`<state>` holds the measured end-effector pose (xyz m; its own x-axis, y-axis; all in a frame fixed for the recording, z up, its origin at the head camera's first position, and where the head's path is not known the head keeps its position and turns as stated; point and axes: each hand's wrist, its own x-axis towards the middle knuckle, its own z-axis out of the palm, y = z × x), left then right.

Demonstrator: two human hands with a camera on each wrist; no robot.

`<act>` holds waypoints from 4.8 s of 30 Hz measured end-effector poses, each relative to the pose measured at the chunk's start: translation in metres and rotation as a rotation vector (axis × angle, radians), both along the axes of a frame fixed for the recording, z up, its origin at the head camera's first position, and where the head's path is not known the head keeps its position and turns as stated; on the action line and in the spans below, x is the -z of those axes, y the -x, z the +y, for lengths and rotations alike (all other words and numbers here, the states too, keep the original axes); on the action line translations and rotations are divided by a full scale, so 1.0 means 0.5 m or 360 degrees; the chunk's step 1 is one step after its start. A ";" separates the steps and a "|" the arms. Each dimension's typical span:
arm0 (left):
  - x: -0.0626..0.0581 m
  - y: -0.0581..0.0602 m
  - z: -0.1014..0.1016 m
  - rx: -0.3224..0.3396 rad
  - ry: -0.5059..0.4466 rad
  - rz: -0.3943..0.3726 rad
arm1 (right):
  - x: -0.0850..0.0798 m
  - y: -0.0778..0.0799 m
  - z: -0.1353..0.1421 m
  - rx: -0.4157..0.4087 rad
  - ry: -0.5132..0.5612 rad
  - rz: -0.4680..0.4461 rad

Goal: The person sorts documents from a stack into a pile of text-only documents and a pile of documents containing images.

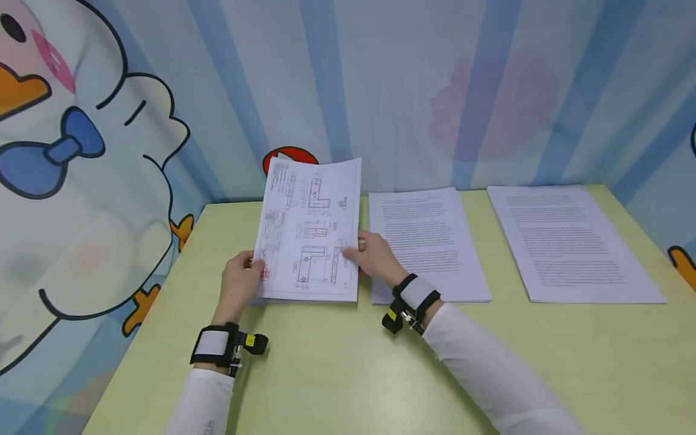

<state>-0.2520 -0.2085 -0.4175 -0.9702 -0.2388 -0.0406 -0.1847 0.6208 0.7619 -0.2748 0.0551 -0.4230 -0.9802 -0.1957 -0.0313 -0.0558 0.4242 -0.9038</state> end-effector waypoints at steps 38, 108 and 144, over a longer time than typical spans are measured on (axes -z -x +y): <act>-0.067 0.020 0.094 0.0107 0.0196 0.0146 | -0.032 0.002 0.030 0.0079 -0.0354 0.0086; 0.055 -0.036 0.814 0.0460 -0.1796 -0.0721 | 0.007 -0.134 0.753 0.0509 -0.1113 -0.0222; 0.033 -0.018 0.716 0.0643 -0.0987 -0.0229 | 0.001 -0.131 0.628 0.0419 -0.0767 0.0020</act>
